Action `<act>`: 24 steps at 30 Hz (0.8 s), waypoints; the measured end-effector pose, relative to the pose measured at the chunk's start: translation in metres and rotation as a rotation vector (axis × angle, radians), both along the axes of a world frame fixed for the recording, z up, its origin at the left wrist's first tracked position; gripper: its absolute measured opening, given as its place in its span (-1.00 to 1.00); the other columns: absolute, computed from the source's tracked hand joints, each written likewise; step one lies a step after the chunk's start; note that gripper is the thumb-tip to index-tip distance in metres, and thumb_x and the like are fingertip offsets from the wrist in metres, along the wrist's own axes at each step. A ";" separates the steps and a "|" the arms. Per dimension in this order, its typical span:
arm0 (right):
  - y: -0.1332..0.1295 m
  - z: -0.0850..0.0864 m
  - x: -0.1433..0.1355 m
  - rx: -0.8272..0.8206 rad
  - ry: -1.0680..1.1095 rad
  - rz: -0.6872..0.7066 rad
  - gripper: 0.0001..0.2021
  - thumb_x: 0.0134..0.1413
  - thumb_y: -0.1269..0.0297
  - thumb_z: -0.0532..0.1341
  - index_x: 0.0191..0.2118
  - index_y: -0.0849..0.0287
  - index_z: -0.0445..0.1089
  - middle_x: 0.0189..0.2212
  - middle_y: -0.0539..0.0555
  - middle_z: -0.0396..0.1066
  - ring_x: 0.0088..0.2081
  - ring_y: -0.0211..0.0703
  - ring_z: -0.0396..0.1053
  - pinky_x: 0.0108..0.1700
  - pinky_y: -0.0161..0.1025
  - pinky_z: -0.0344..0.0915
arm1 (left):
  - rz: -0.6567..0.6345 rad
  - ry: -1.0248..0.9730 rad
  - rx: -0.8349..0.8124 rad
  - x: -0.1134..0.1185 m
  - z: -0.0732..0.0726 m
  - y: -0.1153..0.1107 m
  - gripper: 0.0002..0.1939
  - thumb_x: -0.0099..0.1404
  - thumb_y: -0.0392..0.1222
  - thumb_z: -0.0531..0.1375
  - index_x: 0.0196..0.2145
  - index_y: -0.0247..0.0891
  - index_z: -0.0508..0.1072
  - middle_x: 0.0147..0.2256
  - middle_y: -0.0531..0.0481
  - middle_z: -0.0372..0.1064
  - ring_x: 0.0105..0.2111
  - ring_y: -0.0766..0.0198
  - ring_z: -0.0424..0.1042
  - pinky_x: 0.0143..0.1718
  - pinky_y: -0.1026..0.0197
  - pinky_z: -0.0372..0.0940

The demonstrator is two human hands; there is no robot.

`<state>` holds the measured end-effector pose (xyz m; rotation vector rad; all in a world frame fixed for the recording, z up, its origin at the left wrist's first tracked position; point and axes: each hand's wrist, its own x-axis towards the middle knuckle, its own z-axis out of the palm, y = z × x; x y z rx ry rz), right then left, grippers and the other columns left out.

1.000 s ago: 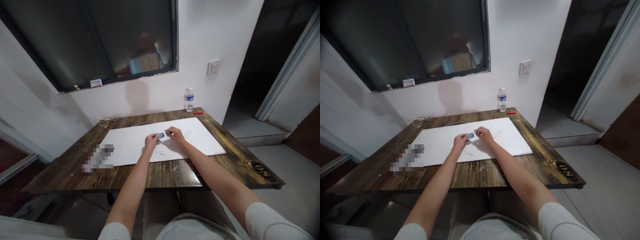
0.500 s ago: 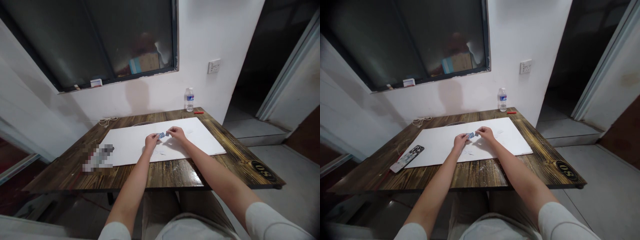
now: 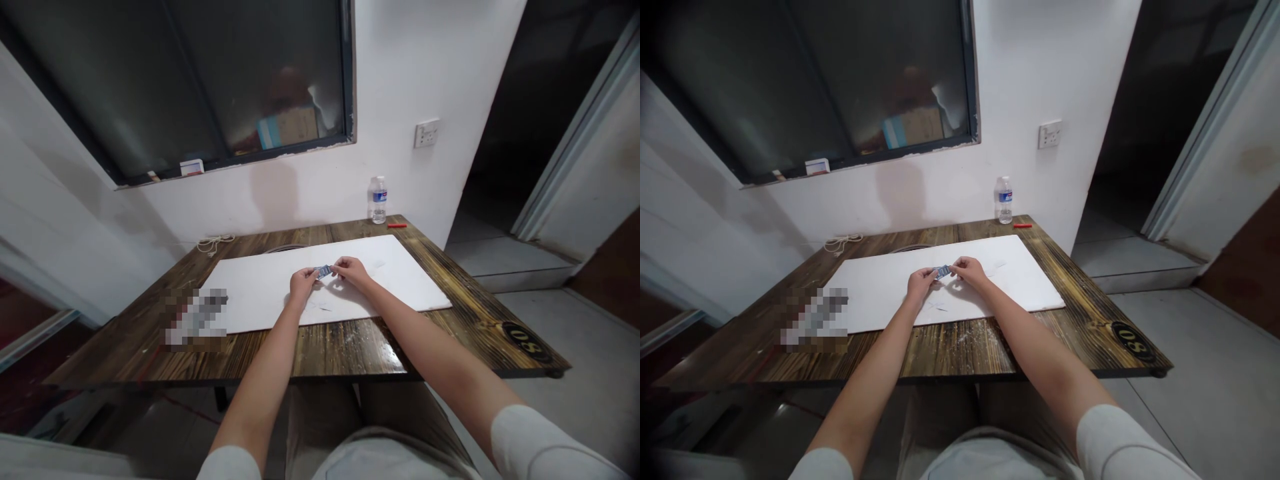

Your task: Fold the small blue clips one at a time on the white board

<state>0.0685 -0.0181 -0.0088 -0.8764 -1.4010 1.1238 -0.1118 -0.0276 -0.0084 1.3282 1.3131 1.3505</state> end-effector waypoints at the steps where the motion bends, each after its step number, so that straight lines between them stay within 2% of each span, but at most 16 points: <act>1: 0.001 -0.001 0.000 -0.001 -0.015 -0.001 -0.66 -0.22 0.01 0.37 -0.49 0.21 0.37 -0.61 0.02 0.45 -0.64 -0.35 0.23 -0.58 -0.38 0.16 | -0.011 -0.006 0.003 0.000 0.001 -0.001 -0.68 0.01 -0.08 0.38 -0.33 -0.37 0.56 -0.48 -0.06 0.50 -0.57 0.29 0.46 -0.54 0.33 0.31; 15: 0.003 -0.005 -0.001 -0.007 -0.028 0.039 -0.65 -0.22 -0.01 0.38 -0.51 0.20 0.36 -0.58 0.04 0.47 -0.66 -0.34 0.25 -0.59 -0.36 0.15 | -0.090 0.004 0.014 0.003 0.013 -0.010 -0.60 -0.05 0.00 0.41 -0.33 -0.36 0.54 -0.45 -0.09 0.52 -0.54 0.26 0.49 -0.54 0.33 0.30; 24: 0.000 0.000 -0.001 -0.014 -0.047 0.048 -0.62 -0.26 -0.03 0.40 -0.51 0.21 0.39 -0.55 0.08 0.49 -0.60 -0.30 0.31 -0.55 -0.35 0.21 | -0.084 -0.020 0.002 0.002 0.011 -0.007 -0.55 -0.06 0.03 0.43 -0.30 -0.37 0.56 -0.42 -0.13 0.54 -0.50 0.22 0.52 -0.49 0.27 0.34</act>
